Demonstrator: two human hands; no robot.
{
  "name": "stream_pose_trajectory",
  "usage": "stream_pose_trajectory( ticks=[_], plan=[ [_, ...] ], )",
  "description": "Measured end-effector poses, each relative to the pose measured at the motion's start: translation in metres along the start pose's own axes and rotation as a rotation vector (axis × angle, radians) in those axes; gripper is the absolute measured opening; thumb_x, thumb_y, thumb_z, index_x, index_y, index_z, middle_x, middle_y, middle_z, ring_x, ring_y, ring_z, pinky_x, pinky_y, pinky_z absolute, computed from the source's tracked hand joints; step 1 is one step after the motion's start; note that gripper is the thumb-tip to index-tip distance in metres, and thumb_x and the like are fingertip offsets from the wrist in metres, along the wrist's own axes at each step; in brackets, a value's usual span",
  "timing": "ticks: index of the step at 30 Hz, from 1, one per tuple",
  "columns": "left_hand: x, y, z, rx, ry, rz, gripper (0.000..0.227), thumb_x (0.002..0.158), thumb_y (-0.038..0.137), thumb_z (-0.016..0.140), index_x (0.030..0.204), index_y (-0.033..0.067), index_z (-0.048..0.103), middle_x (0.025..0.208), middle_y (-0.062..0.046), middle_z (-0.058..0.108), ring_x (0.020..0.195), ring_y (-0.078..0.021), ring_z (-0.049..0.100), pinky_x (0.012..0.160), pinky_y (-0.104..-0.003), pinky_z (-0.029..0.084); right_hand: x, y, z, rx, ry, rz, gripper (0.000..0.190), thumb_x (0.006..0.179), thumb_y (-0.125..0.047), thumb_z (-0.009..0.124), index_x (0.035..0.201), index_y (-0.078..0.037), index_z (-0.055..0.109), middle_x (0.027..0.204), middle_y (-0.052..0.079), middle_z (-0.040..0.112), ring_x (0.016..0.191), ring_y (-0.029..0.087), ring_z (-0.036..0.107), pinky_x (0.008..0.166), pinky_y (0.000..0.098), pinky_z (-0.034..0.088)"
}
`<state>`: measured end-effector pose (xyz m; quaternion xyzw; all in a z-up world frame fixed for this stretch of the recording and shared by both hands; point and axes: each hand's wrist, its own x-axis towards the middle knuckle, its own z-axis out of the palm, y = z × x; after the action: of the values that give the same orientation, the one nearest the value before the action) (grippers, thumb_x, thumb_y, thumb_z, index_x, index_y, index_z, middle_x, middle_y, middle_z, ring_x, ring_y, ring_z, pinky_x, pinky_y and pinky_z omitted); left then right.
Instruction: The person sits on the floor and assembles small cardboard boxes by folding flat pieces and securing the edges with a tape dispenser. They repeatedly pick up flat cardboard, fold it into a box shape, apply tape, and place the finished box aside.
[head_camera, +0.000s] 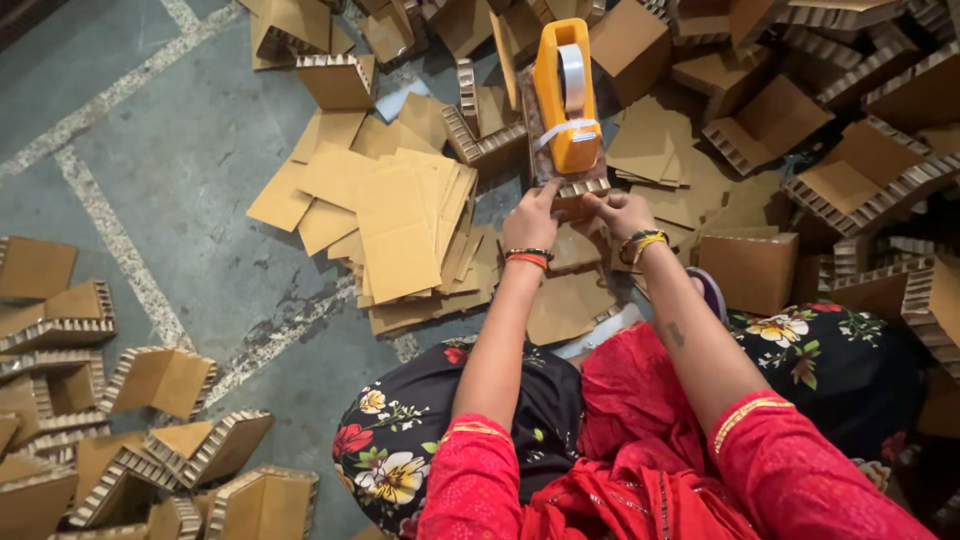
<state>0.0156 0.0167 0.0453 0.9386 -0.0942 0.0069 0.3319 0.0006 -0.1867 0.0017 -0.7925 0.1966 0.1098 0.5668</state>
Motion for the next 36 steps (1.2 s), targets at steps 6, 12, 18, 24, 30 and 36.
stream_pose_trajectory(
  ticks=[6, 12, 18, 24, 30, 36],
  plan=[
    [0.005, -0.007, -0.002, 0.034, -0.019, 0.028, 0.055, 0.081, 0.024, 0.08, 0.132, 0.0318, 0.063, 0.113, -0.006, 0.072, 0.095, -0.0342, 0.072, 0.078, -0.046, 0.059, -0.014, -0.038, -0.005, -0.716, 0.33, -0.332, 0.049, 0.063, -0.05, 0.092, 0.077, -0.006, 0.074, 0.077, 0.015, 0.07, 0.063, 0.032, 0.064, 0.057, 0.0442, 0.051],
    [0.003, -0.008, -0.002, 0.011, 0.046, 0.095, 0.053, 0.081, 0.017, 0.077, 0.13, 0.0335, 0.065, 0.116, -0.003, 0.073, 0.092, -0.0331, 0.073, 0.076, -0.045, 0.059, -0.003, -0.059, -0.01, -0.415, 0.264, -0.86, 0.045, 0.079, -0.042, 0.086, 0.103, -0.005, 0.075, 0.099, 0.014, 0.074, 0.087, 0.027, 0.07, 0.077, 0.0367, 0.057],
    [0.007, -0.014, -0.003, 0.065, 0.105, 0.269, 0.053, 0.092, 0.002, 0.06, 0.133, 0.0358, 0.065, 0.116, -0.001, 0.073, 0.09, -0.0304, 0.073, 0.073, -0.043, 0.06, 0.039, -0.092, -0.027, -0.22, -0.155, -0.15, 0.033, 0.092, -0.035, 0.081, 0.11, -0.007, 0.082, 0.093, 0.008, 0.078, 0.077, 0.013, 0.065, 0.072, 0.0347, 0.052],
    [-0.025, 0.007, -0.019, -0.035, 0.218, 0.592, 0.051, 0.086, 0.004, 0.065, 0.129, 0.0316, 0.067, 0.122, -0.001, 0.07, 0.095, -0.0287, 0.074, 0.076, -0.04, 0.061, 0.051, -0.05, -0.06, -0.332, -0.498, -0.167, 0.036, 0.092, -0.03, 0.074, 0.122, -0.011, 0.073, 0.107, 0.001, 0.076, 0.091, 0.009, 0.069, 0.083, 0.0295, 0.055],
    [-0.046, 0.038, -0.044, -0.089, 0.227, 0.764, 0.05, 0.07, 0.015, 0.073, 0.119, 0.0208, 0.068, 0.12, -0.008, 0.068, 0.113, -0.036, 0.069, 0.093, -0.045, 0.057, 0.033, 0.021, -0.055, 0.086, -0.181, -0.093, 0.035, 0.092, -0.025, 0.075, 0.122, -0.005, 0.07, 0.109, 0.006, 0.076, 0.095, 0.012, 0.068, 0.083, 0.0288, 0.056],
    [-0.044, 0.052, -0.074, 0.19, 0.259, 0.463, 0.043, 0.084, 0.008, 0.071, 0.123, 0.0264, 0.068, 0.106, -0.002, 0.069, 0.099, -0.0271, 0.065, 0.101, -0.048, 0.047, -0.021, -0.076, -0.064, -0.08, -0.233, -0.714, 0.041, 0.091, -0.033, 0.079, 0.12, -0.005, 0.074, 0.112, 0.006, 0.078, 0.104, 0.018, 0.071, 0.092, 0.0319, 0.056]
  ],
)
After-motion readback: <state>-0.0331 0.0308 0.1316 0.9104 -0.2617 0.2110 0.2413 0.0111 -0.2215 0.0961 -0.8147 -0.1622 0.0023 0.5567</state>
